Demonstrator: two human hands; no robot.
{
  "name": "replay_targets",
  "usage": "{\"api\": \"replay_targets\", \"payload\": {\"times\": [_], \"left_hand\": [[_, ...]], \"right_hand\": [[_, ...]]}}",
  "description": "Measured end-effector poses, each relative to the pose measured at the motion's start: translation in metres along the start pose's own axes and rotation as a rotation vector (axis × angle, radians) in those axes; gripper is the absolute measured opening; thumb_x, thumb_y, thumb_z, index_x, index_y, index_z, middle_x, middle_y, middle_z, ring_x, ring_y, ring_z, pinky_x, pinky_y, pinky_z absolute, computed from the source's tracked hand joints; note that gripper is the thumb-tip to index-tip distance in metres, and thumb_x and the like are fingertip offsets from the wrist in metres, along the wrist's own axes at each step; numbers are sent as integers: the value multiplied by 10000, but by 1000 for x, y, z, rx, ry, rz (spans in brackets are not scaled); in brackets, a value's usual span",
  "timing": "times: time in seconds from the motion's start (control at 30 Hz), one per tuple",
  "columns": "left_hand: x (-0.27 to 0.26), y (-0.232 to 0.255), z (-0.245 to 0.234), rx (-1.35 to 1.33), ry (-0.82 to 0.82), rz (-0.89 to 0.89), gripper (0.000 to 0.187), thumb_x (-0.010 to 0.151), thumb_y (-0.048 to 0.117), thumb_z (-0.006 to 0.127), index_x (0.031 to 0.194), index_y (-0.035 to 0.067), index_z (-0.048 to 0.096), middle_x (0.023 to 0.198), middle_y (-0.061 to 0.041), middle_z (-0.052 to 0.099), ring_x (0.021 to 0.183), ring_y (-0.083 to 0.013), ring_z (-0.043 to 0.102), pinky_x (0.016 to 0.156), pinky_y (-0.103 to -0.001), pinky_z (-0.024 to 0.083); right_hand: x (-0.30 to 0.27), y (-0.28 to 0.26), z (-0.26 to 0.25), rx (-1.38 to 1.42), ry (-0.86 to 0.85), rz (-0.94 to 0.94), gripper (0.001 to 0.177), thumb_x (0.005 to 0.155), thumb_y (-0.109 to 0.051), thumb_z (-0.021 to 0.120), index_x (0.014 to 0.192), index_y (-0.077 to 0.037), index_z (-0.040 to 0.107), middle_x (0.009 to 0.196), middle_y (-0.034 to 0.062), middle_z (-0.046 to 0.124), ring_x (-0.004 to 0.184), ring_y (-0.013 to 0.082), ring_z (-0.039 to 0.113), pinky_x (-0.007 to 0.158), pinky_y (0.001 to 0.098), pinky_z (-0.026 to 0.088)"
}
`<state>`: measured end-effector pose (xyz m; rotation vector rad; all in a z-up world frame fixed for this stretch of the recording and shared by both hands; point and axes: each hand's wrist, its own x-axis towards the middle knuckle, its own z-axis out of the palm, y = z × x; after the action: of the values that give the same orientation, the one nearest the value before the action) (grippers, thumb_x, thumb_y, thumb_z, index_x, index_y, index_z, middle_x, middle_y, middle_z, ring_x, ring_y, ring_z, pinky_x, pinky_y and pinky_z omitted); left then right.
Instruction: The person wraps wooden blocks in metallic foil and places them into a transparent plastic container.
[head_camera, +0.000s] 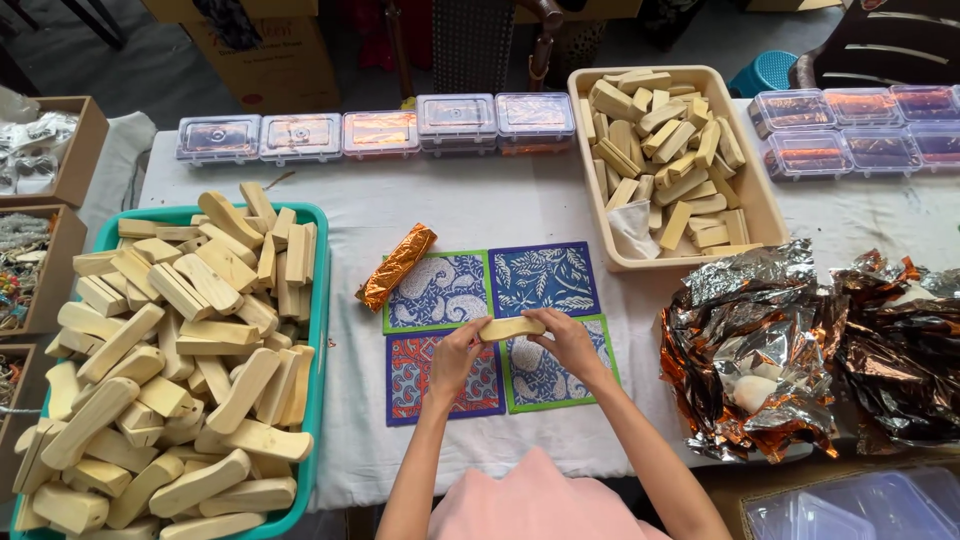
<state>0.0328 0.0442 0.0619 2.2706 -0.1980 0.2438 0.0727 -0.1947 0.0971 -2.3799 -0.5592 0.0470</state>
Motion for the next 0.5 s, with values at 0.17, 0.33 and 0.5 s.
{"api": "replay_targets", "payload": {"times": [0.17,0.33,0.5], "left_hand": [[-13,-18,16,-82,-54,-153,546,783,91,815,1302,207,693,1196,-87,742,971,-272,750,819,-383,602],[-16,-30,25,-108,-27,-204,534,763,127,846,1275,213,723,1122,-100,768,943,-277,754,795,-394,589],[-11,-24,15,-136,-77,-189,522,794,96,806,1296,191,699,1165,-97,760,926,-260,768,780,-380,607]], "right_hand": [[-11,19,30,-22,-7,17,543,768,-171,832,1286,-205,672,1151,46,735,989,248,722,857,373,581],[-9,19,29,46,-91,164,546,782,-147,798,1306,-216,661,1199,12,722,929,209,748,864,343,605],[-4,12,17,-41,-69,12,556,769,-157,833,1298,-207,668,1171,31,730,1033,265,712,882,388,578]]}}
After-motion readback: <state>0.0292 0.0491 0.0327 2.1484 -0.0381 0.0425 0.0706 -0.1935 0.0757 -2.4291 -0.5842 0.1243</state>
